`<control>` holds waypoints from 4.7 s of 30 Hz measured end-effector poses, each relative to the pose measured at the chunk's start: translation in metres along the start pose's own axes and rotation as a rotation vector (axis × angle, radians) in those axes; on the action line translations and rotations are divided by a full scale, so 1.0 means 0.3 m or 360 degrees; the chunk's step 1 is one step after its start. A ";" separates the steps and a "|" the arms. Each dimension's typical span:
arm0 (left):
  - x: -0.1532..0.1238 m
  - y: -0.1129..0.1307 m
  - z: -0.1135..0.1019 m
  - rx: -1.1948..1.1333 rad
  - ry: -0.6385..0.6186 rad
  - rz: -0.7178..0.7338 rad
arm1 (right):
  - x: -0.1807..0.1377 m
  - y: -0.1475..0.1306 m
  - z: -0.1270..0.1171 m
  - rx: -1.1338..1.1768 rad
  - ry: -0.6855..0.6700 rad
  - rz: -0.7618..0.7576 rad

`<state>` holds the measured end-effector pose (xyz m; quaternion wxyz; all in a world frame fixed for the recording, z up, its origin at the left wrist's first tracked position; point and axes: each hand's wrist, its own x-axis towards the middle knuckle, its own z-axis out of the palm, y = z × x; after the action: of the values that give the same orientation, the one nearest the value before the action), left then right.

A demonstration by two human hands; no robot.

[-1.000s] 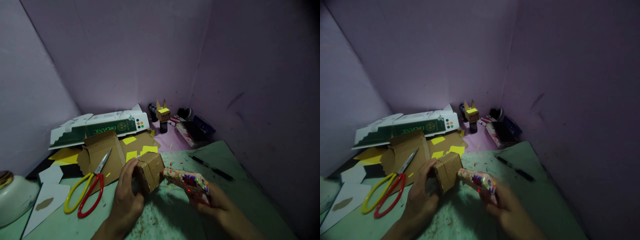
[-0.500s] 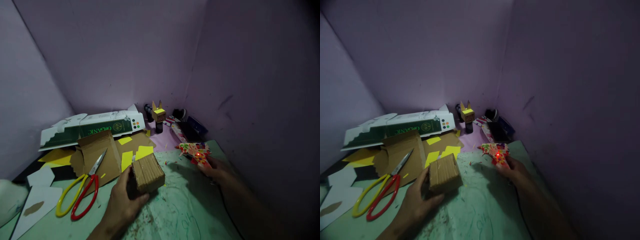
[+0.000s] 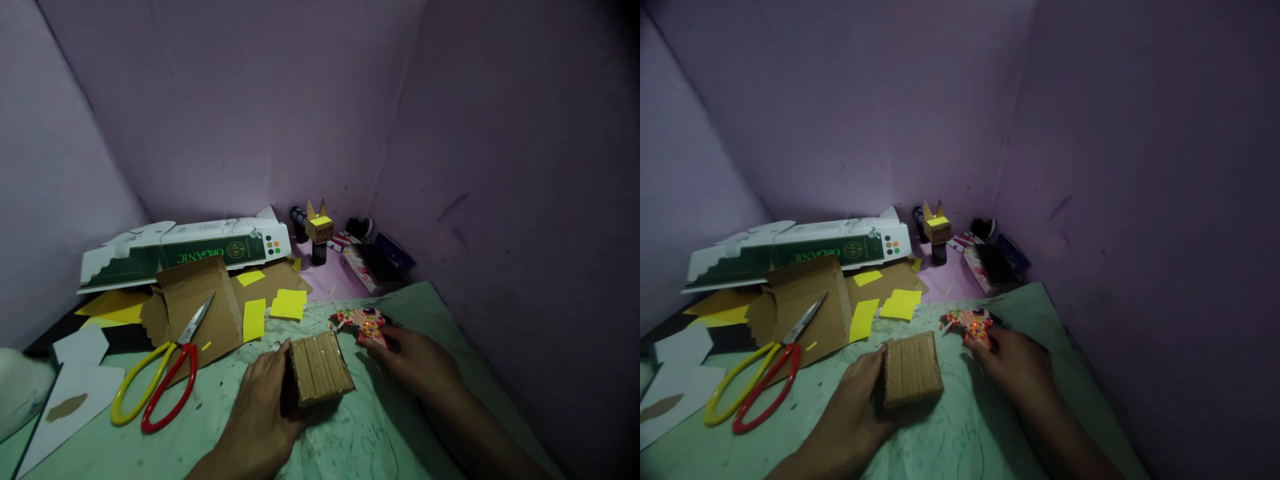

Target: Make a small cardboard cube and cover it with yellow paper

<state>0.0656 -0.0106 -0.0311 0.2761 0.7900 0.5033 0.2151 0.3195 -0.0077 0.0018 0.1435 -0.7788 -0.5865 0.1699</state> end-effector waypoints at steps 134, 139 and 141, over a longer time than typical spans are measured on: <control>-0.013 0.177 -0.096 -0.0753 0.0198 -0.0801 | -0.151 -0.128 -0.010 0.0833 -0.0159 -0.0208; -0.025 0.174 -0.135 -0.0395 0.0322 -0.0664 | -0.154 -0.088 -0.001 0.0833 0.0096 -0.0426; -0.044 0.156 -0.159 -0.0383 0.0530 -0.0553 | -0.160 -0.068 -0.006 0.0795 0.0347 -0.0623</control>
<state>0.0625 -0.0281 0.0345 0.3142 0.6071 0.6406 0.3498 0.2904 -0.0485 0.0168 0.4217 -0.6057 -0.6465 0.1933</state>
